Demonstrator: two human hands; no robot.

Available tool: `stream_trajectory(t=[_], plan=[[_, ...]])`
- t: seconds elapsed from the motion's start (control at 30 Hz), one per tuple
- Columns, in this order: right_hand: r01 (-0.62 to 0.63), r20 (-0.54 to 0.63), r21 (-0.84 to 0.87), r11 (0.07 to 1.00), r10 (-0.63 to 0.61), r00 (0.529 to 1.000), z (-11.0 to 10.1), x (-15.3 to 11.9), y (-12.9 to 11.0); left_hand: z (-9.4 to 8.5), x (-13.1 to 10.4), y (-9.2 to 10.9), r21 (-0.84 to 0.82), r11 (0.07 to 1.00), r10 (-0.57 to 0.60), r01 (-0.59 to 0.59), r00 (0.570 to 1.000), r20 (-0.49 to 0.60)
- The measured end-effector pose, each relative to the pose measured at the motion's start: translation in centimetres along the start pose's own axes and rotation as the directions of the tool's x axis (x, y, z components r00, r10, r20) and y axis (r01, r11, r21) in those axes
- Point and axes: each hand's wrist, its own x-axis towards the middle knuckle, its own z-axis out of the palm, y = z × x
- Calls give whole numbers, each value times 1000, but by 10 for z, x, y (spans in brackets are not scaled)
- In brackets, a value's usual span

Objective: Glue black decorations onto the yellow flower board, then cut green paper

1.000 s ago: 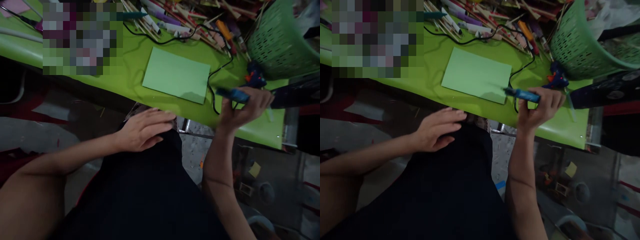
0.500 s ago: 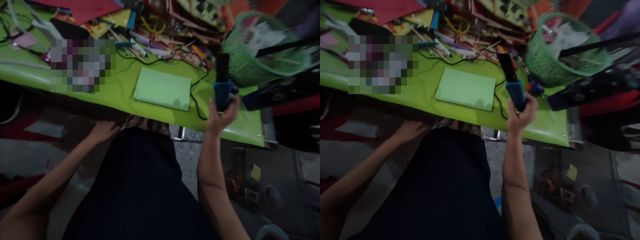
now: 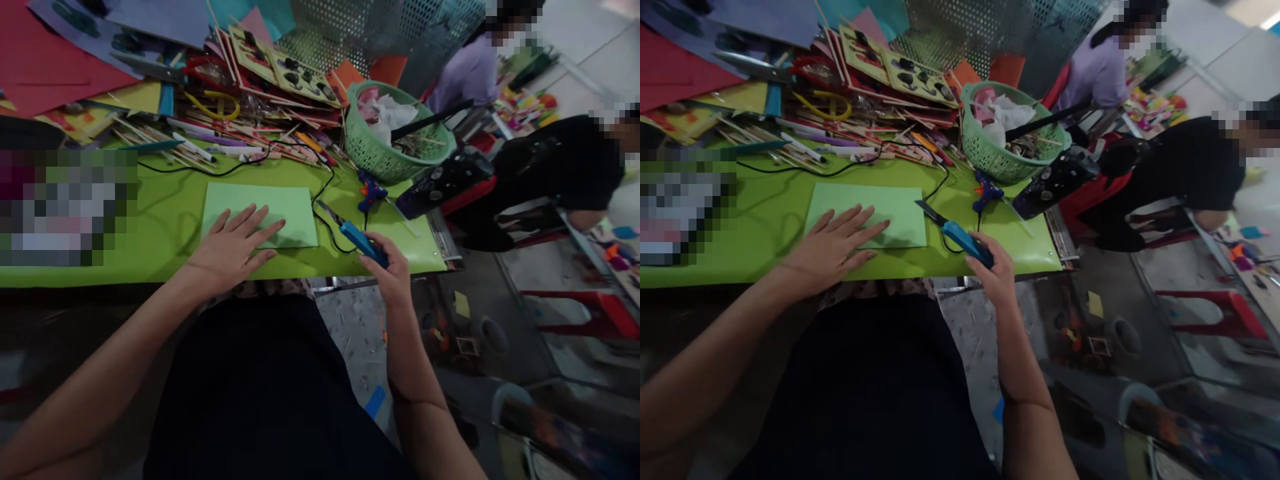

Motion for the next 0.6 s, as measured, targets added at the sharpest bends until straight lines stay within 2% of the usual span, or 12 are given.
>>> stream_trajectory(t=[0.07,0.17,0.37,0.6], plan=[[13,31,-32,999,-12,999,-10,-11,-6,15,4,-2,73,997,-18,17,1000,5],[38,74,-115,993,-30,997,-22,-23,-10,23,-4,-2,119,993,-22,25,999,-29],[35,148,-227,973,-1,989,-36,-34,-11,21,-16,-5,159,987,-26,30,999,-30],[42,179,-267,963,7,984,-31,-35,-11,20,-13,-4,188,981,-40,43,999,-18]])
